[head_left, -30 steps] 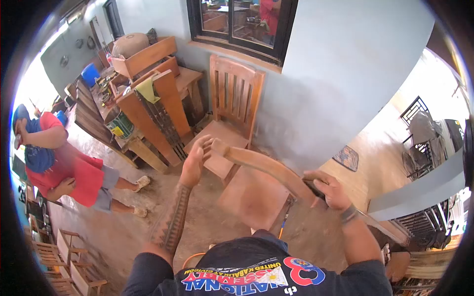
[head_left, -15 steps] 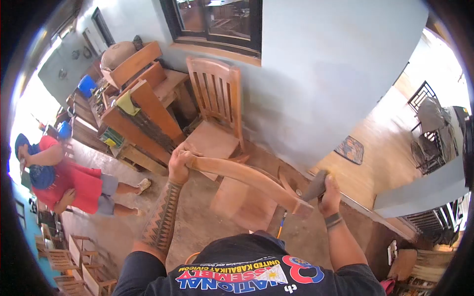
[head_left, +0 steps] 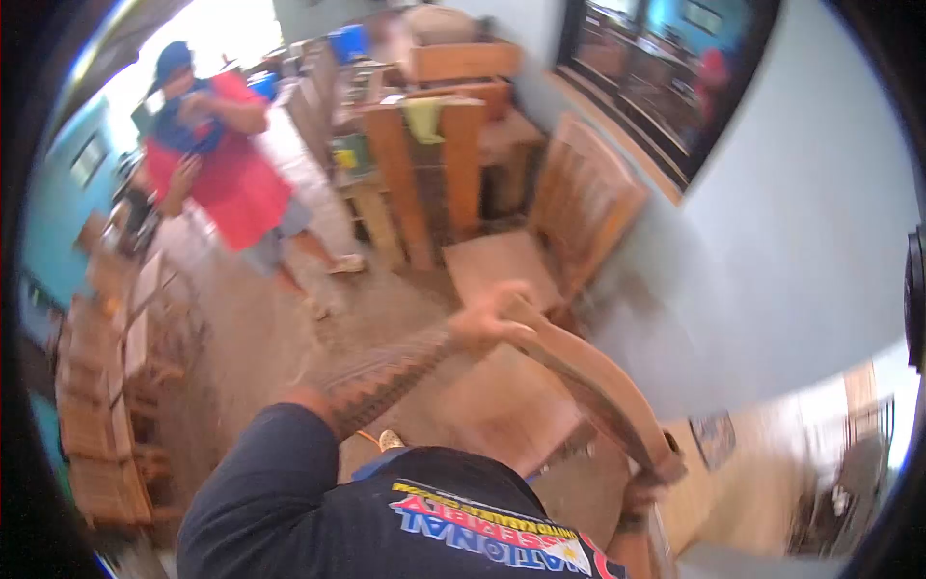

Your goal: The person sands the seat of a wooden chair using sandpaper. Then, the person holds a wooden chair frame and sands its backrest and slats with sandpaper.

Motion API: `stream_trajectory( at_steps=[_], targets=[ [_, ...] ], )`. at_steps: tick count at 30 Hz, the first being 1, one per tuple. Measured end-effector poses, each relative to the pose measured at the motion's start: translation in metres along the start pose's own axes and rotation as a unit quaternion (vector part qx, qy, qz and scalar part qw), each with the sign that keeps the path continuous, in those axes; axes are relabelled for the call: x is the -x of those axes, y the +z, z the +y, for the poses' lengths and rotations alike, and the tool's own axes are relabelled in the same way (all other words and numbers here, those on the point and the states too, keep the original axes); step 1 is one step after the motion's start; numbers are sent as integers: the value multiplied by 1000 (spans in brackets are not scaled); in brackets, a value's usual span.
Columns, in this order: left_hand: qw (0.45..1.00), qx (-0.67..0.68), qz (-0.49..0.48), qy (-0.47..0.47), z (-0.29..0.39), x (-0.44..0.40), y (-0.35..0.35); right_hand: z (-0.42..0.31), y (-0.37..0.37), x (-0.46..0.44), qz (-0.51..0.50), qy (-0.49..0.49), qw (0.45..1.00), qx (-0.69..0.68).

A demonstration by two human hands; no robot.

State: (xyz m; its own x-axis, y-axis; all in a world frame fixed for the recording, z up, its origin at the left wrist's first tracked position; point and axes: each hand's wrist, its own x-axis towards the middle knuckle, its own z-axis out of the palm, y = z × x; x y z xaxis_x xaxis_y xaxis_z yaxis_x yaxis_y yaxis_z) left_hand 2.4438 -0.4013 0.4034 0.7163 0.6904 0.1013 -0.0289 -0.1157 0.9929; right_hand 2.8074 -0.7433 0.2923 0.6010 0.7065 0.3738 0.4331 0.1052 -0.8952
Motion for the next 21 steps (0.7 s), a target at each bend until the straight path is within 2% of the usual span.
stream_trajectory(
  at_steps=[1, 2, 3, 5, 6, 7, 9, 12, 14, 15, 16, 17, 20, 21],
  targets=[
    [999, 14, -16, -46, 13, 7, 9, 4, 2, -3, 9, -53, 996, 68],
    [999, -24, 27, -24, 16, 14, 21, -11, 6, -4, 16, -34, 998, -54],
    [990, -54, 111, 66, 14, 17, 38, -28, 12, -6, 27, -18, 984, -176],
    [988, -50, 114, 85, 0, 14, 49, -46, 17, -23, 81, -171, 981, -42],
    [980, -90, 148, 102, 6, 19, 54, -54, 20, -33, 106, -264, 959, -5],
    [969, -127, 177, 117, 14, 26, 60, -52, 16, -35, 107, -271, 956, 31],
    [978, -61, 179, 84, 26, 45, 68, -39, 1, -26, 116, -280, 947, 109],
    [978, 10, 198, 68, 22, 60, 76, -12, 2, -25, 123, -218, 968, -3],
    [976, 51, 207, 53, 44, 82, 69, 0, 7, -23, 117, -167, 976, -70],
    [971, 38, 229, 57, 45, 90, 65, 1, 10, -23, 114, -142, 978, -100],
    [966, 27, 249, 61, 45, 97, 62, -52, 24, -25, 57, -219, 972, -63],
    [961, 16, 268, 65, 47, 109, 63, -84, 27, -23, 40, -224, 973, -47],
    [953, -3, 303, -6, 65, 150, 51, -128, 44, -19, -14, -229, 973, -14],
    [945, -2, 325, 17, 60, 161, 45, -134, 51, -22, -35, -224, 974, -26]
  ],
)
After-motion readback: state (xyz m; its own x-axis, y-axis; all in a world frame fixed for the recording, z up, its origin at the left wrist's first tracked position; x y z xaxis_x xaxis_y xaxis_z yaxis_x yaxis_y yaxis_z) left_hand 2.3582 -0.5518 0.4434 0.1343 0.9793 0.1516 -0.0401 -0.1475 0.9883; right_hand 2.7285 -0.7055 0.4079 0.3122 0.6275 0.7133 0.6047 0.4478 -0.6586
